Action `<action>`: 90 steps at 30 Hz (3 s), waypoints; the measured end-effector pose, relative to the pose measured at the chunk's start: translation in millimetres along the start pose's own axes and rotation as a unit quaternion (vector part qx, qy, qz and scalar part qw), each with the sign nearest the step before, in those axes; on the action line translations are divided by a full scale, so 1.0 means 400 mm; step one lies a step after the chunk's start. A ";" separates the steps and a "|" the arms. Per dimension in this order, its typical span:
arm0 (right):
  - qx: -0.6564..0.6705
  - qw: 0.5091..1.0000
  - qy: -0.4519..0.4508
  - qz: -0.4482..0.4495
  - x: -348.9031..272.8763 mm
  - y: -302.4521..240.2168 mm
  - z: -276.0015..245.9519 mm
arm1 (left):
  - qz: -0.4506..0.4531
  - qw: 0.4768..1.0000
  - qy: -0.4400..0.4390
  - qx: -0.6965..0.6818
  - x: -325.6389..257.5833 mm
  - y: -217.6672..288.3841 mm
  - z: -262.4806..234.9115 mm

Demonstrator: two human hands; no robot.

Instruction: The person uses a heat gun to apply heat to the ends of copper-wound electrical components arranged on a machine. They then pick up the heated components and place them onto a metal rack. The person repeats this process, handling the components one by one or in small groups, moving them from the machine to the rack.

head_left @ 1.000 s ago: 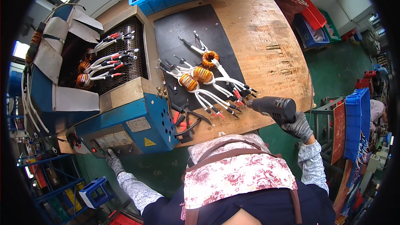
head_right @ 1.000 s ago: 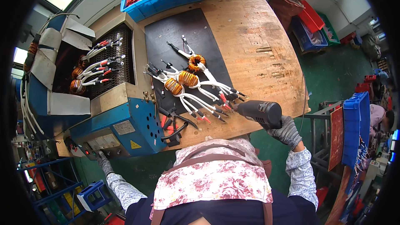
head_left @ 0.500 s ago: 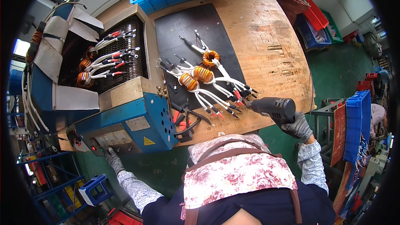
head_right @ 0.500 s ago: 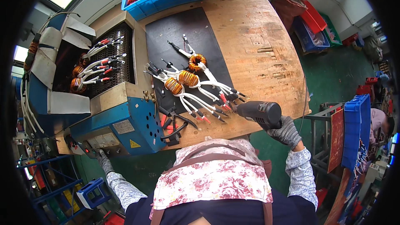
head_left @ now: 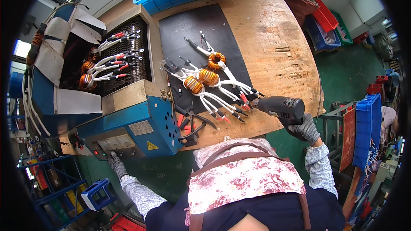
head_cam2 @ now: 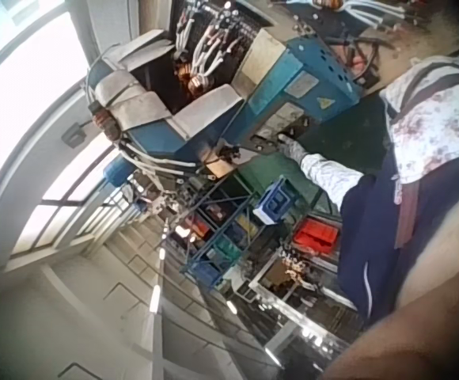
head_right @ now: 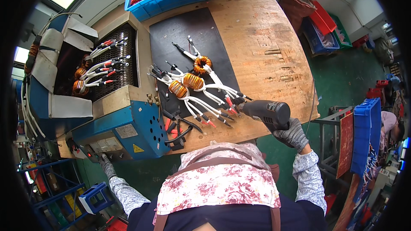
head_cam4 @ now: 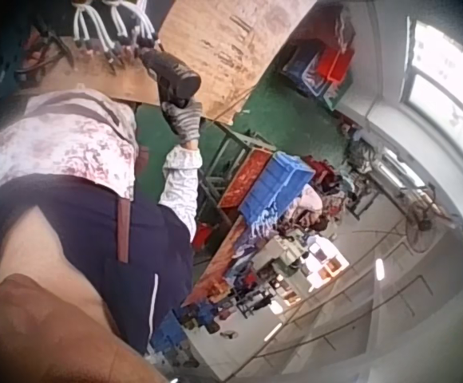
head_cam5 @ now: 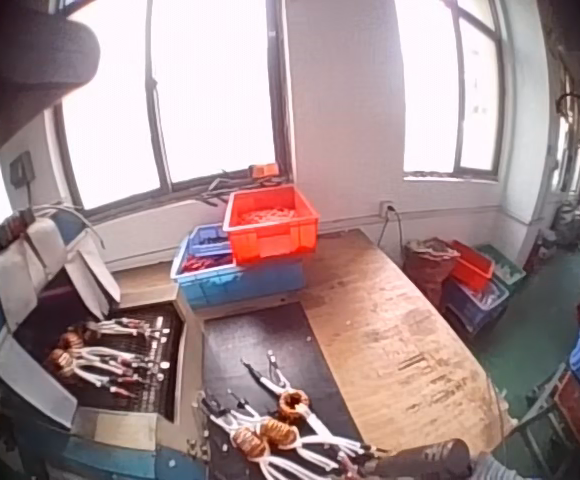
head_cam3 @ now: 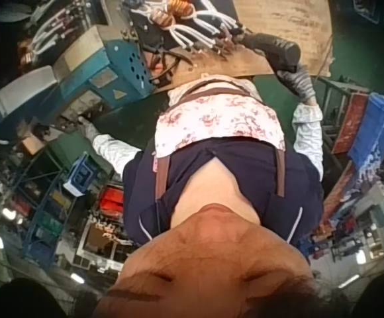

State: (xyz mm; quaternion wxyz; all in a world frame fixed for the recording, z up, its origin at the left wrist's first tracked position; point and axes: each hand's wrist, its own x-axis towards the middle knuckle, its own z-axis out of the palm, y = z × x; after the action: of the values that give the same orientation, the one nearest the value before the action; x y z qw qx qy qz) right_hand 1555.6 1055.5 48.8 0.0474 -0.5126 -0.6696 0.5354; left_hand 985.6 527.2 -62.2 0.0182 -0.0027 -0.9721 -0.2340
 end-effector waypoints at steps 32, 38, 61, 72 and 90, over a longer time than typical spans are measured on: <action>-0.008 0.976 -0.196 -0.097 0.083 -0.088 0.072 | -0.070 0.995 -0.045 -0.061 -0.101 0.105 -0.044; -0.101 0.968 -0.191 -0.128 0.083 -0.080 0.096 | -0.116 0.979 -0.039 -0.162 -0.077 0.081 -0.037; 0.060 0.958 0.021 -0.280 0.190 -0.606 0.519 | 0.086 0.978 -0.080 -0.171 -0.051 0.131 -0.102; 0.120 0.951 -0.019 -0.285 0.248 -0.654 0.566 | 0.024 0.973 -0.069 -0.219 -0.062 0.077 -0.071; 0.097 0.947 -0.012 -0.305 0.288 -0.606 0.563 | 0.043 0.993 -0.041 -0.105 -0.051 0.144 -0.074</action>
State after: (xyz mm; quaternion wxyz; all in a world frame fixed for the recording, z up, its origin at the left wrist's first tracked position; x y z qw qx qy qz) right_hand 1209.3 1013.8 83.1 0.2501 -0.2700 -0.7393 0.5639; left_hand 1007.7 565.3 -10.4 -0.0125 -0.0557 -0.9410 -0.3336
